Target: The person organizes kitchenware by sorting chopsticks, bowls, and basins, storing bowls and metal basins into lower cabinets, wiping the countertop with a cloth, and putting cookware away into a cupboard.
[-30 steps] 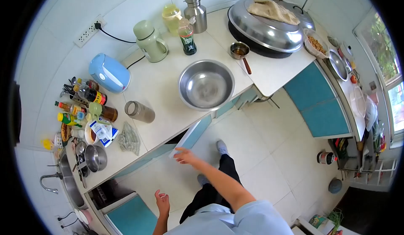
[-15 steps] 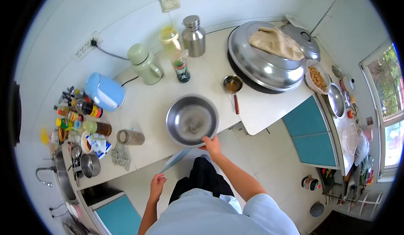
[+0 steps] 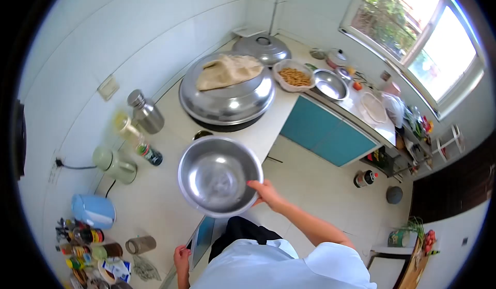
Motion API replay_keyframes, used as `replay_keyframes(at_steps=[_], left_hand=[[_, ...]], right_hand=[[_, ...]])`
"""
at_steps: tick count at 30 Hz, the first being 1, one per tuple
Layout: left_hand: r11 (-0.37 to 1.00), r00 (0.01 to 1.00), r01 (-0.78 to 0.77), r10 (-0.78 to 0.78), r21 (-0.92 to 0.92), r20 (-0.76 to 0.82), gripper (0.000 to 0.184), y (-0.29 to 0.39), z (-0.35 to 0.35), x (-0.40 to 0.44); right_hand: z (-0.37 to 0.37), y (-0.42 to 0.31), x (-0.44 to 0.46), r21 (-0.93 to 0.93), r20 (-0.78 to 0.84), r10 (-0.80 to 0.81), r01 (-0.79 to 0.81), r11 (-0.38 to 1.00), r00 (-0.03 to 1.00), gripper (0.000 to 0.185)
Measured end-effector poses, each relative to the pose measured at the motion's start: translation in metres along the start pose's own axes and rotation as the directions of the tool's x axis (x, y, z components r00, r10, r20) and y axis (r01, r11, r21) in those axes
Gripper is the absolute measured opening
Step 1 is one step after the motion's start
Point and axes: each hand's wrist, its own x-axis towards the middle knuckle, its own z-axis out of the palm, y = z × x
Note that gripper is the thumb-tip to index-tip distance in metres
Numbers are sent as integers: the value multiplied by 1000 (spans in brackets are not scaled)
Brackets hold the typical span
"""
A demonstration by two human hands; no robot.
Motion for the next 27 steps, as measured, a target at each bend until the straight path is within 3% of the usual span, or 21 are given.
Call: replay_keyframes(at_steps=[3,6,10,11,13,15,16,18,22,24,27], left_hand=[[997,1000,-24,25,-68,3,18,14,6,17],[993,1000,-15,14,-116,-6,18,32,17,32],[993,1000,-8,9,-116,13,19,39,32,51],[993,997,78,-75,-90,36,18,42,35,57],[999,997,-16,19,-36,81,29,40,51,67],[991,995,95,-94,-91,10,28,39,71,73],[997,998,35,-39,-74,-46,12,35,85,78],[1000,992,-8,7,-14,-128,12,37,117,89],[986,986,139,-129,89,-104,10,83,213,128],[976,981,186,-178,112,-81,10,107,249,142],[968,977,212,-207,136,-51,8,133,288,154]], right_hand=[[-53,-17,-11,221,-195,-76,119,968,978,39],[-120,-27,7,290,-313,-68,164,943,947,35],[-202,-54,63,308,-578,-109,340,889,808,34],[-227,-62,84,314,-634,-106,381,870,766,34],[-277,-82,127,328,-716,-93,451,830,692,35],[-332,-104,173,344,-773,-56,493,799,632,36],[-363,-109,200,351,-788,-54,519,779,613,35],[-413,-127,246,344,-831,-28,553,759,556,32],[-486,-144,305,359,-858,38,546,757,513,29],[-509,-147,329,424,-817,143,413,806,559,31],[-522,-151,351,428,-842,201,394,813,501,31]])
